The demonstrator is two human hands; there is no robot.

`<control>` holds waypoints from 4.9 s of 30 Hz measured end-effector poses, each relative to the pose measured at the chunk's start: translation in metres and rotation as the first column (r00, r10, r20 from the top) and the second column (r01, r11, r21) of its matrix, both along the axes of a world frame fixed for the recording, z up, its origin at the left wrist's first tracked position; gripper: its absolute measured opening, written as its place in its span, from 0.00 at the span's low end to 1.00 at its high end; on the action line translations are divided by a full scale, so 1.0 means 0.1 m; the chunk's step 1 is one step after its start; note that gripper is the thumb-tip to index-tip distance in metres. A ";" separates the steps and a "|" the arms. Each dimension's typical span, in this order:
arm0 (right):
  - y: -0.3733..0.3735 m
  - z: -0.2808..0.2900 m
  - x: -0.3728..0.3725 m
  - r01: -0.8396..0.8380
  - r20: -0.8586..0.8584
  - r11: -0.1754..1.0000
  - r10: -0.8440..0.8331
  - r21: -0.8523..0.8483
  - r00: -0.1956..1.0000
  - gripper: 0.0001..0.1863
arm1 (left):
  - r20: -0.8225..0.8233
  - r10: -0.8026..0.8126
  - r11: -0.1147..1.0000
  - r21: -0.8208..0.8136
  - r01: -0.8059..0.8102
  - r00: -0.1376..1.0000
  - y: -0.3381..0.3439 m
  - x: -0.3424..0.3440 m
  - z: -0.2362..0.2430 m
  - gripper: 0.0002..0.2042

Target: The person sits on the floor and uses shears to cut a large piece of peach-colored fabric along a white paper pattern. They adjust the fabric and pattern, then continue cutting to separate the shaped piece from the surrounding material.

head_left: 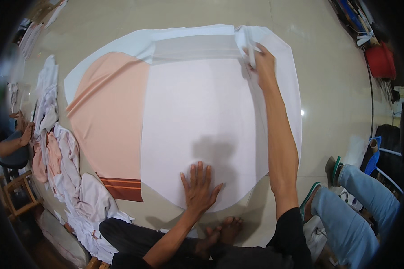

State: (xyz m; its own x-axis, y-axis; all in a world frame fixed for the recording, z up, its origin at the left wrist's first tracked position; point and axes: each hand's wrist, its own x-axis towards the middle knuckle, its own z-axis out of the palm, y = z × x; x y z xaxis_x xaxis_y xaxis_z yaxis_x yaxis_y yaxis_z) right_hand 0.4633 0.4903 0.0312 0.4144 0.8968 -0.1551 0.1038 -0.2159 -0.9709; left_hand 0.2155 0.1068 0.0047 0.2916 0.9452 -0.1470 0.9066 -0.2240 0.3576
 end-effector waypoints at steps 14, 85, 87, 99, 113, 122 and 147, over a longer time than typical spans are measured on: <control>-3.18 -0.11 1.23 0.120 0.777 0.988 -0.152 0.099 0.611 0.32 | 0.114 0.007 0.995 0.096 -0.018 0.993 -0.12 0.14 0.01 0.46; -3.39 0.24 0.48 -0.362 0.783 0.931 0.193 0.044 0.591 0.31 | 0.012 0.496 0.865 0.083 -0.495 0.868 -1.22 -1.29 0.15 0.43; -3.62 0.23 0.28 -0.383 0.755 0.924 0.236 0.021 0.612 0.32 | -0.005 0.465 0.879 0.126 -0.461 0.885 -1.06 -1.70 0.14 0.43; -3.91 0.31 0.09 -0.358 0.728 0.933 0.225 0.030 0.647 0.33 | 0.050 0.390 0.889 0.238 -0.390 0.919 -0.88 -2.58 -0.11 0.40; -5.62 0.91 -1.47 -0.441 -0.801 0.788 -0.106 -0.429 0.589 0.34 | -0.068 0.493 0.862 0.172 -0.476 0.868 -0.52 -2.35 -0.22 0.50; -5.58 0.61 -1.87 -0.398 -0.719 0.806 -0.048 -0.437 0.693 0.37 | 0.060 0.173 0.955 0.233 -0.182 0.983 -0.55 -2.00 -0.06 0.58; -5.41 0.44 -2.09 -0.318 -0.535 0.841 0.040 -0.438 0.844 0.37 | 0.076 0.105 0.986 0.120 -0.113 0.992 -0.70 -1.99 -0.12 0.71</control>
